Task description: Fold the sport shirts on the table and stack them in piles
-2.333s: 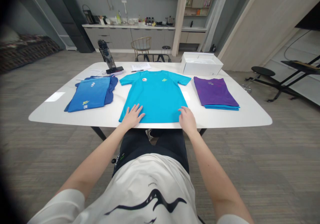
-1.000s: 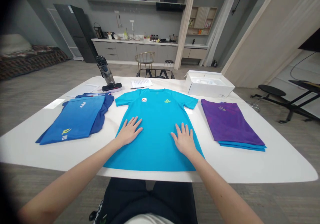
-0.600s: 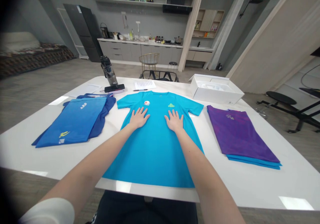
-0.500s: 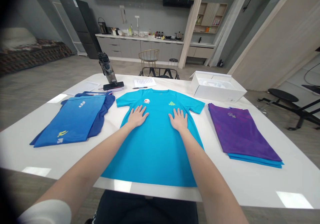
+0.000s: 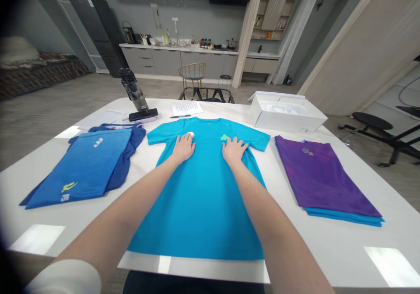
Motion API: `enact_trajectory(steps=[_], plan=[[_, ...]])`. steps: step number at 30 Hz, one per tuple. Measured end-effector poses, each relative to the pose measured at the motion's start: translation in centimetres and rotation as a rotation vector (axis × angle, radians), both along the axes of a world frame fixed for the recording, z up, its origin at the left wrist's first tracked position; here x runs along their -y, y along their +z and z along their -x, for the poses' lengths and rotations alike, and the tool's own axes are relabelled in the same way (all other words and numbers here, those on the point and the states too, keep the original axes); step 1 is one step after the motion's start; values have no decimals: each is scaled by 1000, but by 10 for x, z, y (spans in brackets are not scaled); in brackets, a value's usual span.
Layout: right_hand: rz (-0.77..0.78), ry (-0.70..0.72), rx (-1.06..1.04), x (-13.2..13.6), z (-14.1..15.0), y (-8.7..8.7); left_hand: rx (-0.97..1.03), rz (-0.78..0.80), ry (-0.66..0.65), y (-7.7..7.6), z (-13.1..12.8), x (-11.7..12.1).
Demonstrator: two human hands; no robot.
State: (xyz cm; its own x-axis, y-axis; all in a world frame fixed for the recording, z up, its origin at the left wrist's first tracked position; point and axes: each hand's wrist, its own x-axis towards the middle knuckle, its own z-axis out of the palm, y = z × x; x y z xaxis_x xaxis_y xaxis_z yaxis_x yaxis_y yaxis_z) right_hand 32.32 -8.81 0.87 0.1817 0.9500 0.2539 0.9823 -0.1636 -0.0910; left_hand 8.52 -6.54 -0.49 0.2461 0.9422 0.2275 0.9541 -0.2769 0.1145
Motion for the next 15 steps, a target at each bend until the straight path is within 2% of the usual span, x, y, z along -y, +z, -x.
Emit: enact_trajectory(steps=[4,8,12,15], plan=[[-8,103,-35,-15,1,-2,29,142,-16,-5,6,-18],[98,114,-102,-47,-6,-6,88,190,84,0,12,-44],[225,-7,-195,-76,-30,-8,83,262,257,4,29,-74],[331,-105,-237,-92,-56,-6,47,335,333,4,51,-93]])
